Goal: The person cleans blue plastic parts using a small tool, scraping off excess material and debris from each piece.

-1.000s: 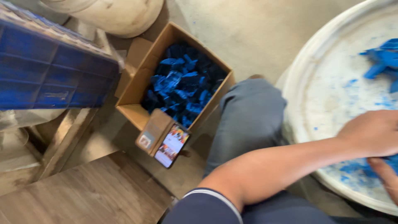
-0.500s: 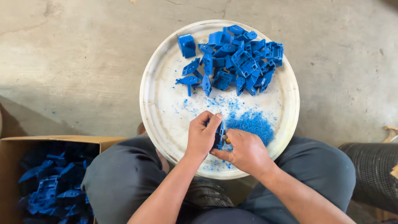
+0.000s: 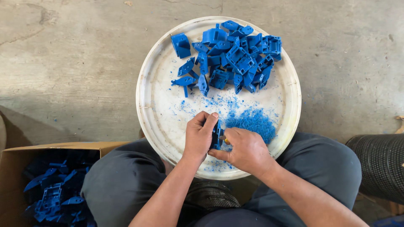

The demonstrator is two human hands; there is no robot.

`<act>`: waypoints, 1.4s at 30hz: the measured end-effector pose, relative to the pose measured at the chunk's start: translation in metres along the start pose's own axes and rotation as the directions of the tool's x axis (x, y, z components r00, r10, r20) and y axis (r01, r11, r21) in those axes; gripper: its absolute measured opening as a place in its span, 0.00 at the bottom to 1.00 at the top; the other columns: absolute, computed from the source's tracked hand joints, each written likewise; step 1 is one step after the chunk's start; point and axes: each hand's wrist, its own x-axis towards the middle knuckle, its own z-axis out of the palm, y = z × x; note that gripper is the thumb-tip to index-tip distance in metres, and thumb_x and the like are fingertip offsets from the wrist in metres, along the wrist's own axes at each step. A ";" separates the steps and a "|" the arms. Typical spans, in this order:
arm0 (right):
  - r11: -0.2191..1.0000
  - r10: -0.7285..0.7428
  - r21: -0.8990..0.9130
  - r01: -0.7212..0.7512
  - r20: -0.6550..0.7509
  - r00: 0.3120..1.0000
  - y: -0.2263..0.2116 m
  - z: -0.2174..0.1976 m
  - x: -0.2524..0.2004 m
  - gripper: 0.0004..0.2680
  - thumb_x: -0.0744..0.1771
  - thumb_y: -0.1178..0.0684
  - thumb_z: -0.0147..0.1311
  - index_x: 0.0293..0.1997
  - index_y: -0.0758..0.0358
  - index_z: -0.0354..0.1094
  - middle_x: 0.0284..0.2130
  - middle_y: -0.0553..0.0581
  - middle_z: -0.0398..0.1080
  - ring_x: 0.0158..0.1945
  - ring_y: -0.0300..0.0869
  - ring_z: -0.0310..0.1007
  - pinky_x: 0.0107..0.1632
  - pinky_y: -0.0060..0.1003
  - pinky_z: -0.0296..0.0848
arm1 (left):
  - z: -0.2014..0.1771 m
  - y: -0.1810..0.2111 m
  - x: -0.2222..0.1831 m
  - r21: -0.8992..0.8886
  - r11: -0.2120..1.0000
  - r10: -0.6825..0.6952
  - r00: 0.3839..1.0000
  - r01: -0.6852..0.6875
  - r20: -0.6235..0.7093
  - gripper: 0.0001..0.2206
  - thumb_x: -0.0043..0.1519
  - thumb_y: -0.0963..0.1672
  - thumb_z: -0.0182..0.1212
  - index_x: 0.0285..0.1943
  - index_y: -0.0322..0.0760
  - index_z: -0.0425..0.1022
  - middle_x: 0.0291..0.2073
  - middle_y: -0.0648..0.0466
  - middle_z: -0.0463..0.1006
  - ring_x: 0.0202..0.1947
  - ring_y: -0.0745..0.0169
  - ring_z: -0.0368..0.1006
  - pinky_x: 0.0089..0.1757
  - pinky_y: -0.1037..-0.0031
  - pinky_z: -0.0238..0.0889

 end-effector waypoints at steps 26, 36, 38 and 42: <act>0.996 -0.042 -0.083 0.040 -0.022 0.999 -0.001 0.002 0.001 0.21 0.60 0.31 0.64 0.24 0.61 0.65 0.19 0.56 0.66 0.26 0.51 0.71 0.28 0.47 0.70 | 0.002 0.009 -0.002 -0.079 0.993 -0.087 0.996 0.086 -0.007 0.15 0.64 0.45 0.62 0.25 0.37 0.69 0.21 0.60 0.69 0.22 0.76 0.59 0.27 0.78 0.56; 0.995 -0.080 -0.072 0.075 -0.068 0.995 -0.004 0.000 0.002 0.21 0.60 0.31 0.62 0.25 0.62 0.65 0.19 0.56 0.65 0.25 0.51 0.70 0.27 0.47 0.69 | 0.000 0.005 -0.003 -0.071 0.991 -0.111 0.994 0.110 -0.015 0.15 0.65 0.45 0.62 0.24 0.37 0.68 0.20 0.61 0.66 0.22 0.75 0.56 0.26 0.77 0.53; 0.995 -0.079 -0.066 0.075 -0.052 0.996 -0.004 -0.001 0.002 0.20 0.60 0.31 0.62 0.25 0.61 0.66 0.18 0.56 0.65 0.25 0.51 0.70 0.28 0.47 0.69 | 0.001 0.006 -0.003 -0.079 0.990 -0.116 0.993 0.114 -0.018 0.15 0.65 0.45 0.62 0.24 0.37 0.68 0.20 0.61 0.66 0.23 0.75 0.56 0.27 0.77 0.53; 0.994 -0.070 -0.086 0.067 -0.032 0.997 -0.003 0.001 0.001 0.20 0.61 0.31 0.62 0.24 0.60 0.66 0.18 0.55 0.65 0.24 0.50 0.70 0.28 0.47 0.68 | 0.001 0.007 -0.003 -0.102 0.986 -0.131 0.991 0.128 -0.020 0.15 0.64 0.45 0.62 0.25 0.37 0.68 0.20 0.61 0.66 0.22 0.75 0.56 0.27 0.77 0.53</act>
